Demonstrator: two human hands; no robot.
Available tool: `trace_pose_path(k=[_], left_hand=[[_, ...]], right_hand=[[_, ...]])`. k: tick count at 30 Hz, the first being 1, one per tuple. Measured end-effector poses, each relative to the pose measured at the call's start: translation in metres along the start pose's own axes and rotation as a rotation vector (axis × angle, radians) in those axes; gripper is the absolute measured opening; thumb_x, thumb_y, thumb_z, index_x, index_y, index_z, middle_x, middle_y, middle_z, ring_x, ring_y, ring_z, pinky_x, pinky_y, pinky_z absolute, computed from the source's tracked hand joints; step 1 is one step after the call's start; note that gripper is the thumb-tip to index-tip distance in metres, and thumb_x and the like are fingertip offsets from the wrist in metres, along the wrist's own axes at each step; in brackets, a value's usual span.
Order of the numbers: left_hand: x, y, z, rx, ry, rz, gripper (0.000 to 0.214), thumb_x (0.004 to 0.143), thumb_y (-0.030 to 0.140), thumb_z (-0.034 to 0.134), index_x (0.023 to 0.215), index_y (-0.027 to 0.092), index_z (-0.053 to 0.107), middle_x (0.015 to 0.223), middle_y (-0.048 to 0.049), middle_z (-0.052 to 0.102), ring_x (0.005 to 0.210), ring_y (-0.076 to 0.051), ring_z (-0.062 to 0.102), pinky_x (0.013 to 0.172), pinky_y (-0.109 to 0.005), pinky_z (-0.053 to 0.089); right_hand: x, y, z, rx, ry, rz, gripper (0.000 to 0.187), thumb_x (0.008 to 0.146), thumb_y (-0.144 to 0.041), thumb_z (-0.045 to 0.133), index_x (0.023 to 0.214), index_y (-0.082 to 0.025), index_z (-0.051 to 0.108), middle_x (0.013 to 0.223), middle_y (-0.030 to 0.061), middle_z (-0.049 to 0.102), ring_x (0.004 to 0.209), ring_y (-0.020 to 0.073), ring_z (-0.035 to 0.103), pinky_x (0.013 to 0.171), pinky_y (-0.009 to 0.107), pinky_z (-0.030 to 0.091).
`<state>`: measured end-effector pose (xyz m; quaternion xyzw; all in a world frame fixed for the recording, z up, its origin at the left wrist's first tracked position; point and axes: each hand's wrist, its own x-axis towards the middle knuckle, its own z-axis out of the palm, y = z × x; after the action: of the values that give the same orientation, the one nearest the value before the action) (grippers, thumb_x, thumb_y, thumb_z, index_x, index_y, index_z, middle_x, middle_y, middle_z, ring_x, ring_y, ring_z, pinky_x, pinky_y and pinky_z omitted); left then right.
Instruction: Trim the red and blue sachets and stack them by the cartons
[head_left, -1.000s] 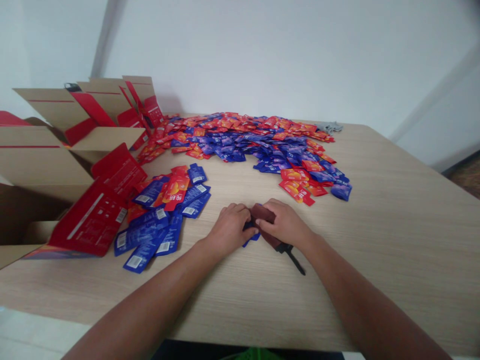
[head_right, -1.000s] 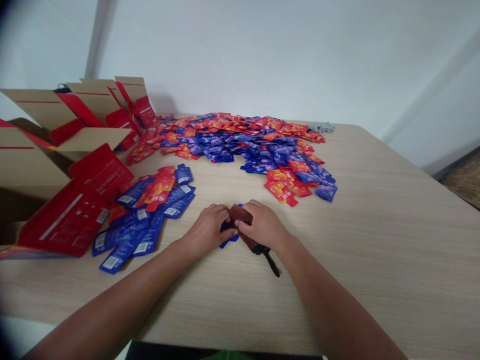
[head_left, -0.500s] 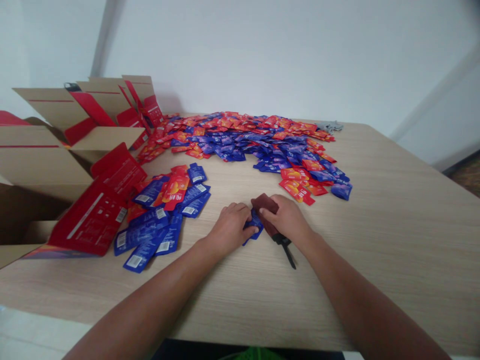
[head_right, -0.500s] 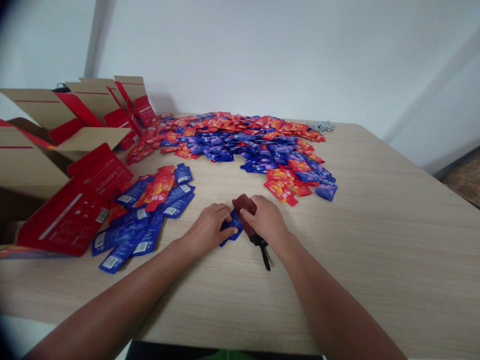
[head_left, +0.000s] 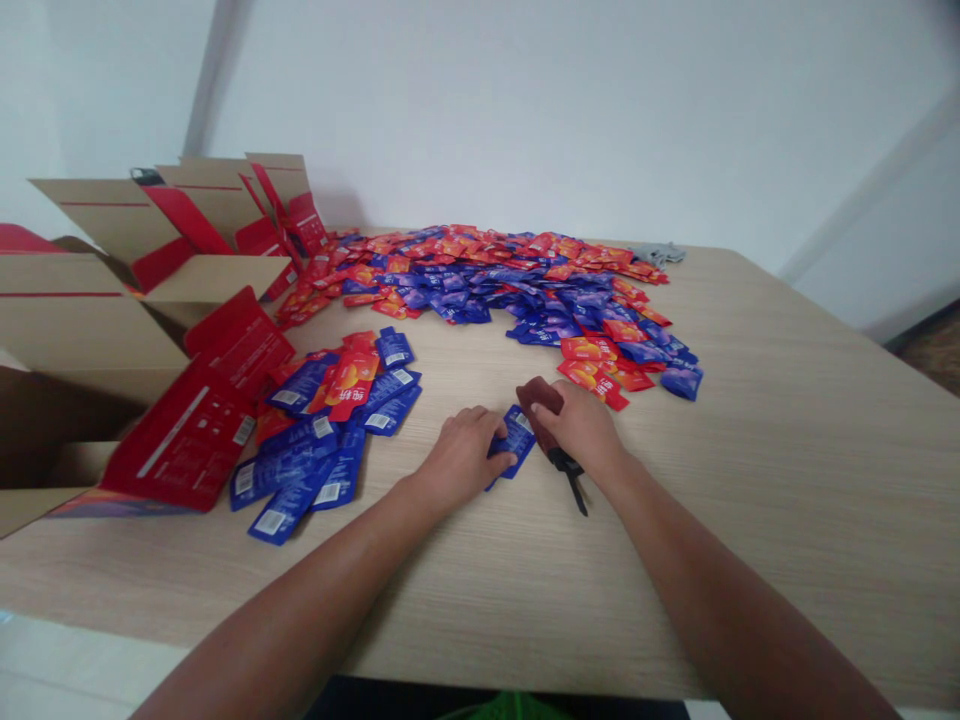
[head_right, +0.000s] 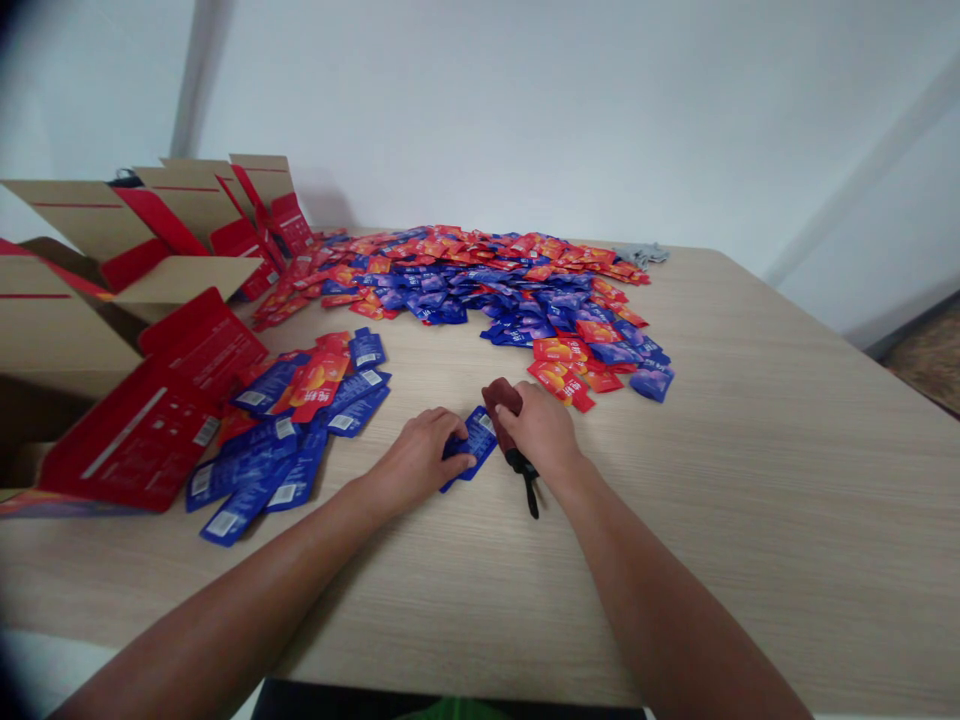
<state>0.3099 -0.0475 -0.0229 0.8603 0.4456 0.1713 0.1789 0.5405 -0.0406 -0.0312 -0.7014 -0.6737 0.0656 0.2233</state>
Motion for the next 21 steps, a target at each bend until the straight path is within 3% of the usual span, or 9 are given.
trace_pose_path(k=[5, 10, 13, 17, 21], left_hand=[[0.001, 0.001, 0.002, -0.073, 0.009, -0.045, 0.036, 0.084, 0.030, 0.082, 0.115, 0.024, 0.066, 0.116, -0.0073, 0.073, 0.106, -0.029, 0.068, 0.094, -0.044, 0.053], [0.000, 0.000, -0.002, -0.193, -0.017, -0.066, 0.032, 0.084, 0.023, 0.077, 0.112, 0.027, 0.064, 0.106, -0.0009, 0.075, 0.091, -0.023, 0.070, 0.080, -0.036, 0.054], [-0.002, -0.003, -0.006, -0.259, 0.018, -0.068, 0.030, 0.084, 0.016, 0.068, 0.111, 0.027, 0.063, 0.102, 0.0007, 0.075, 0.090, -0.020, 0.069, 0.081, -0.033, 0.055], [-0.001, -0.019, -0.019, -0.235, 0.146, -0.063, 0.026, 0.086, 0.012, 0.061, 0.109, 0.025, 0.064, 0.111, -0.0029, 0.075, 0.102, -0.022, 0.069, 0.092, -0.037, 0.056], [-0.002, -0.047, -0.049, -0.118, 0.392, -0.157, 0.022, 0.091, 0.018, 0.060, 0.112, 0.023, 0.064, 0.113, -0.0041, 0.073, 0.107, -0.022, 0.068, 0.098, -0.038, 0.055]], right_hand=[[0.004, 0.003, 0.002, 0.009, 0.035, 0.024, 0.020, 0.096, -0.043, 0.071, 0.096, -0.023, 0.069, 0.093, 0.0074, 0.076, 0.087, 0.0263, 0.068, 0.066, 0.033, 0.035], [0.005, 0.007, 0.004, 0.024, 0.075, 0.022, 0.022, 0.097, -0.045, 0.071, 0.098, -0.022, 0.069, 0.095, 0.0079, 0.076, 0.090, 0.0268, 0.069, 0.069, 0.033, 0.038], [0.005, 0.009, 0.006, 0.028, 0.076, 0.021, 0.023, 0.096, -0.045, 0.071, 0.100, -0.022, 0.070, 0.095, 0.0082, 0.076, 0.090, 0.0266, 0.068, 0.071, 0.032, 0.040], [0.006, 0.011, 0.007, 0.036, 0.083, 0.012, 0.025, 0.096, -0.045, 0.071, 0.105, -0.021, 0.072, 0.097, 0.0092, 0.076, 0.091, 0.0270, 0.068, 0.074, 0.033, 0.042], [0.006, 0.012, 0.008, 0.054, 0.092, 0.011, 0.029, 0.096, -0.045, 0.073, 0.111, -0.020, 0.073, 0.098, 0.0108, 0.076, 0.093, 0.0285, 0.070, 0.077, 0.034, 0.045]])
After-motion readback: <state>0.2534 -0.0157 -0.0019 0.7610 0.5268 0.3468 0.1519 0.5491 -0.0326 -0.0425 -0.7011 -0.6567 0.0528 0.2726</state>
